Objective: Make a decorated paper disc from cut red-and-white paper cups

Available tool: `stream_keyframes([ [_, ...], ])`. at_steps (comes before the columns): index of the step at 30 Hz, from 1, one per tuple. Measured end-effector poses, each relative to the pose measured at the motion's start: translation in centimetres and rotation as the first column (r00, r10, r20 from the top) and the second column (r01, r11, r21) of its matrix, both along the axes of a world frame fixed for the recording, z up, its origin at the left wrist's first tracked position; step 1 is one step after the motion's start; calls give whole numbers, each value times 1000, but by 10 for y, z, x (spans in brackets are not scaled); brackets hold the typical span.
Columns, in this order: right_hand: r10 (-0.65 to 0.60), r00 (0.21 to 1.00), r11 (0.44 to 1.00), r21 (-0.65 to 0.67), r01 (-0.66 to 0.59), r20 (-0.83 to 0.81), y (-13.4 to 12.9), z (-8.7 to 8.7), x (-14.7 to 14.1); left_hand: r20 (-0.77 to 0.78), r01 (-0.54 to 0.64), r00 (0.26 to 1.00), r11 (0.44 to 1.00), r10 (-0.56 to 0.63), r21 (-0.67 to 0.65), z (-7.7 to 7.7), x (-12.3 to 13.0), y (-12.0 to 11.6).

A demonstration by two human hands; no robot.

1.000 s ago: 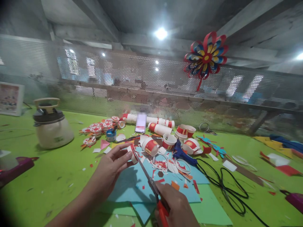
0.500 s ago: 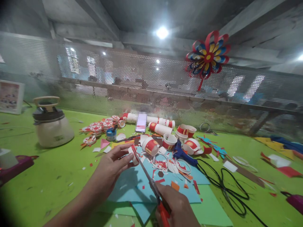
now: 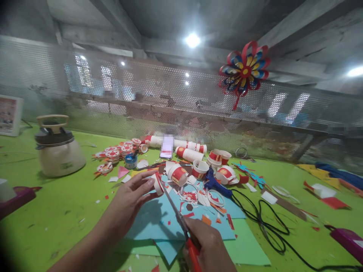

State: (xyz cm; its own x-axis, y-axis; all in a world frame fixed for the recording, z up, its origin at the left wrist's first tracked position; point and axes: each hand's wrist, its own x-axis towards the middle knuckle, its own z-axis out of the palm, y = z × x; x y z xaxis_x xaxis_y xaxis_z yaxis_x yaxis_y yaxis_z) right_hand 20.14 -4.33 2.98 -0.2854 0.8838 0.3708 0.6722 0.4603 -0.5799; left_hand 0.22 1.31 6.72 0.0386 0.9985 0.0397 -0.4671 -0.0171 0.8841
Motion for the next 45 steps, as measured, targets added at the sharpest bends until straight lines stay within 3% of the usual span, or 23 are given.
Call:
stream_keyframes([
  [7,11,1000,996,-90,-11,0,0,-1,2,29,-45,999,999,45,1,-7,1,5],
  [17,27,999,998,-50,-25,23,0,0,3,-45,-6,999,1000,7,17,-12,1,5],
  [28,-37,999,992,124,34,22,-2,-10,-2,-16,8,1000,1000,-7,4,-12,1,3],
  [36,7,999,1000,-19,-6,42,-1,-2,2,-42,-24,999,1000,24,9,-11,-2,8],
  [45,30,999,997,-64,-31,-16,1,-6,7,-98,-52,994,997,58,55,-13,-1,7],
])
